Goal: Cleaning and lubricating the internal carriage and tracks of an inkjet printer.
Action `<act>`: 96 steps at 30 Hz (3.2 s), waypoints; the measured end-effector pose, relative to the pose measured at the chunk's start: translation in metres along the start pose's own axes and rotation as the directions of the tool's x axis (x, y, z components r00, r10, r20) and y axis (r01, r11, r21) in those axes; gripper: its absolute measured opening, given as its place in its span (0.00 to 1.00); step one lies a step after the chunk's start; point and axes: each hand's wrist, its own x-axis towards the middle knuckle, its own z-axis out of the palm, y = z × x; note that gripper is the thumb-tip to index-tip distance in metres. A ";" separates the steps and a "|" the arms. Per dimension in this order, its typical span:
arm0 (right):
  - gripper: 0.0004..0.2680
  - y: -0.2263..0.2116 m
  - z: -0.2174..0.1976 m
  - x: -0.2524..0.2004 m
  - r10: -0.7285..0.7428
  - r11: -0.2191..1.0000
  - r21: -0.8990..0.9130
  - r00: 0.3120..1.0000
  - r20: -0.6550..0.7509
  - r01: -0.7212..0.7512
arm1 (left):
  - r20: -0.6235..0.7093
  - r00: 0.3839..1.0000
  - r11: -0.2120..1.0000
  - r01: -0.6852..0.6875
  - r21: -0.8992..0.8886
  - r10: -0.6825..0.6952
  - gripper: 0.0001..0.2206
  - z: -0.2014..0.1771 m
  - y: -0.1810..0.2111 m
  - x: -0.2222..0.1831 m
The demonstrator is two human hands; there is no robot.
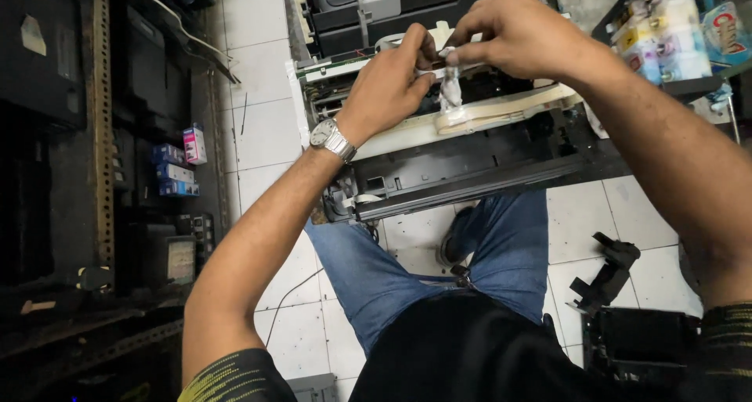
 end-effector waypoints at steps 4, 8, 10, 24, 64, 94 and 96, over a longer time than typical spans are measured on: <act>0.07 -0.006 -0.007 -0.008 0.050 0.993 0.108 0.997 -0.065 -0.043 | 0.032 0.999 1.000 0.017 0.021 -0.018 0.15 0.004 -0.003 -0.001; 0.07 -0.010 -0.004 -0.011 0.113 0.991 0.071 0.993 0.043 -0.115 | 0.015 1.000 1.000 0.016 0.018 -0.017 0.14 0.005 -0.002 -0.001; 0.11 -0.010 0.000 -0.011 0.096 0.994 0.046 0.990 0.105 -0.102 | 0.008 1.000 0.999 0.030 0.027 -0.030 0.14 0.005 -0.003 -0.001; 0.07 0.011 0.017 -0.020 -0.212 0.956 -0.253 0.946 -0.244 0.149 | 0.002 1.000 0.998 0.006 0.060 -0.007 0.14 0.008 -0.004 -0.004; 0.13 0.063 -0.025 -0.017 0.149 0.731 -0.675 0.941 0.302 0.101 | -0.043 0.999 0.999 -0.001 0.044 0.003 0.13 0.012 -0.007 0.001; 0.09 0.051 -0.016 -0.014 0.054 0.722 -0.672 0.955 0.293 0.165 | -0.004 0.998 0.996 0.069 -0.057 -0.070 0.12 0.009 -0.010 -0.002; 0.08 0.052 -0.020 -0.020 0.065 0.679 -0.720 0.965 0.255 0.144 | -0.004 0.997 0.995 0.080 -0.062 -0.080 0.12 0.007 -0.008 -0.002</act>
